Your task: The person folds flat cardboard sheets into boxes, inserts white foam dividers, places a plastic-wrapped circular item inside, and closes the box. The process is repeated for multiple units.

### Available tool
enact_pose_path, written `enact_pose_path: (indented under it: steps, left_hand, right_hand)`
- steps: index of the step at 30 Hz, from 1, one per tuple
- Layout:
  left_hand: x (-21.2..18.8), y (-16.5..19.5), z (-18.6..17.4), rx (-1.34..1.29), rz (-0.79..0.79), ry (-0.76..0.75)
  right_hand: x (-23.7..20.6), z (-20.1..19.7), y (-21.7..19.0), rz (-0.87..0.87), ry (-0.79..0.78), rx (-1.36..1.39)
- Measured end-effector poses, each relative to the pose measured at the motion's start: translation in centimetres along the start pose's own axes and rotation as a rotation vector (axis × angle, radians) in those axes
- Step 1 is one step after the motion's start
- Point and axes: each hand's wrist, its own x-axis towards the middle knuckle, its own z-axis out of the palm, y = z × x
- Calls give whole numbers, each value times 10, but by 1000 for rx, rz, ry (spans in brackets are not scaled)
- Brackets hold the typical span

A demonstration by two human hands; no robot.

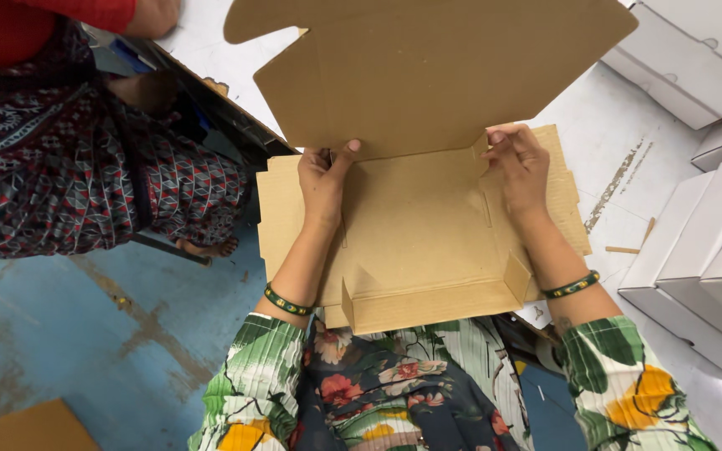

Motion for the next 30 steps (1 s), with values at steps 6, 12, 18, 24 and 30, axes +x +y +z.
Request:
enact_pose_path:
  steps: [6,12,18,24,30]
  left_hand:
    - [0,-9,-1,-8,117,-18]
    - [-1,-8,-1,-69,128,-40]
    - [-1,-6,0,-58,108,-39]
    - [-1,-3,-1,-46,112,-46]
    - [0,1,-3,-42,99,-61]
  right_hand:
    - [-9,-19,-13,102,-57,-12]
    - [-69,-54,-78,20,-112,-218]
    - [-141,-70,-125,-216,-442,-730]
    - [-174,-56,-109,-198,-216,-941]
    - [-154,-51,-88,-145,57,-1008]
